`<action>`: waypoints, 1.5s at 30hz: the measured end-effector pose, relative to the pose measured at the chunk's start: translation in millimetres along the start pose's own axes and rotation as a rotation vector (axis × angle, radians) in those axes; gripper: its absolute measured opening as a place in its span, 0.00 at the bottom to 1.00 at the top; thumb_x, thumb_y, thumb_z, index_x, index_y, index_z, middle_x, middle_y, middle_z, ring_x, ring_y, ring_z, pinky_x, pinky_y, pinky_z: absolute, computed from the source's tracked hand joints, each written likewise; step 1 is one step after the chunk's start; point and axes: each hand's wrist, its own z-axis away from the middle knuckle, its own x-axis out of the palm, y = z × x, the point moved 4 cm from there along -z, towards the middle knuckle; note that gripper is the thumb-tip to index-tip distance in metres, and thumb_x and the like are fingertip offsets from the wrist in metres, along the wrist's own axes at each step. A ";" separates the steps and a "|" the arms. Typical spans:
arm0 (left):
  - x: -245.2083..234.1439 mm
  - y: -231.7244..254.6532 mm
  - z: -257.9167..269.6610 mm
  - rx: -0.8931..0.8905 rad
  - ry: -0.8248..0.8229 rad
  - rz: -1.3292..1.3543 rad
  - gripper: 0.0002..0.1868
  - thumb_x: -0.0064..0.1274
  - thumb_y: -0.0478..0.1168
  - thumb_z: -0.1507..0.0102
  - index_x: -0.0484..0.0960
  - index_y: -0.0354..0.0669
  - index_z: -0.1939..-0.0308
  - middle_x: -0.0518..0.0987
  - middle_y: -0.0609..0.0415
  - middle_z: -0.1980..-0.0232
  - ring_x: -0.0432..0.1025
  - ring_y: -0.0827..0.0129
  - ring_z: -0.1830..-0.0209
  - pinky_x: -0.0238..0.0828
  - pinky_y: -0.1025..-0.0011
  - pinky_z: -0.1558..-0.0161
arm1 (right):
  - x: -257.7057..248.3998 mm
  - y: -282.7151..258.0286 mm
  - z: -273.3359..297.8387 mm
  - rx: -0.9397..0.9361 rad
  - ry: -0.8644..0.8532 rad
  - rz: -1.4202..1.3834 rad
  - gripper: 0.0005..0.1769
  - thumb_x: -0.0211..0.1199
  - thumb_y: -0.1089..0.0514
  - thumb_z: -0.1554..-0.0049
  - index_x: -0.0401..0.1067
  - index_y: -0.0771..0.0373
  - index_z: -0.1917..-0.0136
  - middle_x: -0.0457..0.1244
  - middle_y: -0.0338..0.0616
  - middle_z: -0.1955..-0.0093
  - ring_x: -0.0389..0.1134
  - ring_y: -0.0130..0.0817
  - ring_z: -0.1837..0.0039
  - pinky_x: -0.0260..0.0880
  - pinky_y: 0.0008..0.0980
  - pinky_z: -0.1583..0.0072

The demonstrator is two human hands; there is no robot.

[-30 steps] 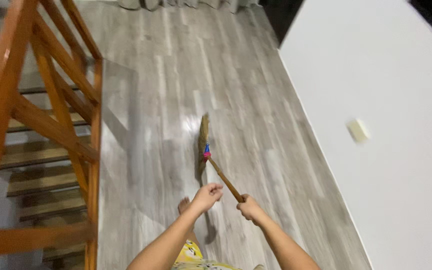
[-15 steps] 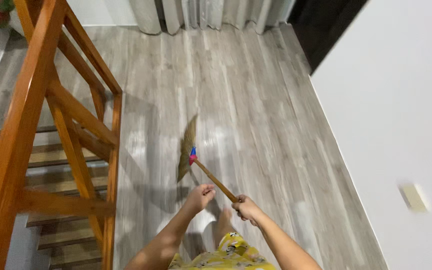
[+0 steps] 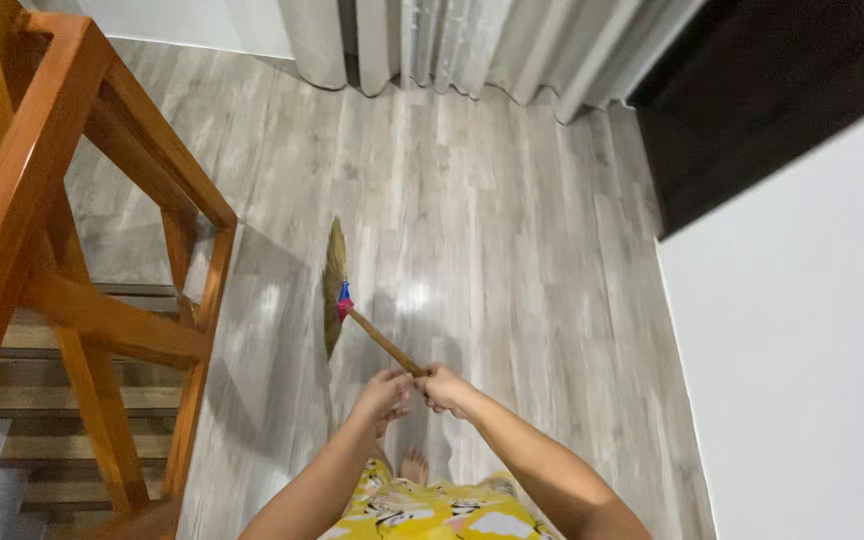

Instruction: The person sweeps the floor with a broom, moving curtains to reach the area behind them and continuing to sweep the wooden surface near a staircase.

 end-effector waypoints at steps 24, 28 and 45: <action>-75.1 560.9 -415.3 0.331 0.003 -0.083 0.16 0.55 0.40 0.35 0.81 0.40 0.44 0.80 0.57 0.61 0.73 0.75 0.63 0.69 0.75 0.65 | -67.6 -430.6 -542.6 0.254 -0.019 0.251 0.13 0.62 0.64 0.42 0.59 0.55 0.51 0.59 0.45 0.70 0.56 0.32 0.75 0.53 0.34 0.75; -69.2 640.9 -513.6 0.320 0.081 -0.058 0.15 0.56 0.41 0.35 0.82 0.45 0.44 0.83 0.60 0.58 0.73 0.76 0.63 0.67 0.77 0.65 | -143.0 -549.1 -641.7 0.144 0.151 0.319 0.37 0.65 0.72 0.47 0.51 0.41 0.37 0.62 0.48 0.69 0.60 0.36 0.75 0.54 0.39 0.75; 3.4 921.9 -720.0 0.209 -0.074 -0.263 0.18 0.54 0.41 0.35 0.80 0.40 0.43 0.82 0.63 0.58 0.75 0.78 0.62 0.71 0.78 0.63 | -487.8 -712.1 -722.2 0.336 0.652 -0.518 0.03 0.63 0.67 0.44 0.72 0.70 0.59 0.60 0.45 0.70 0.55 0.29 0.73 0.52 0.32 0.72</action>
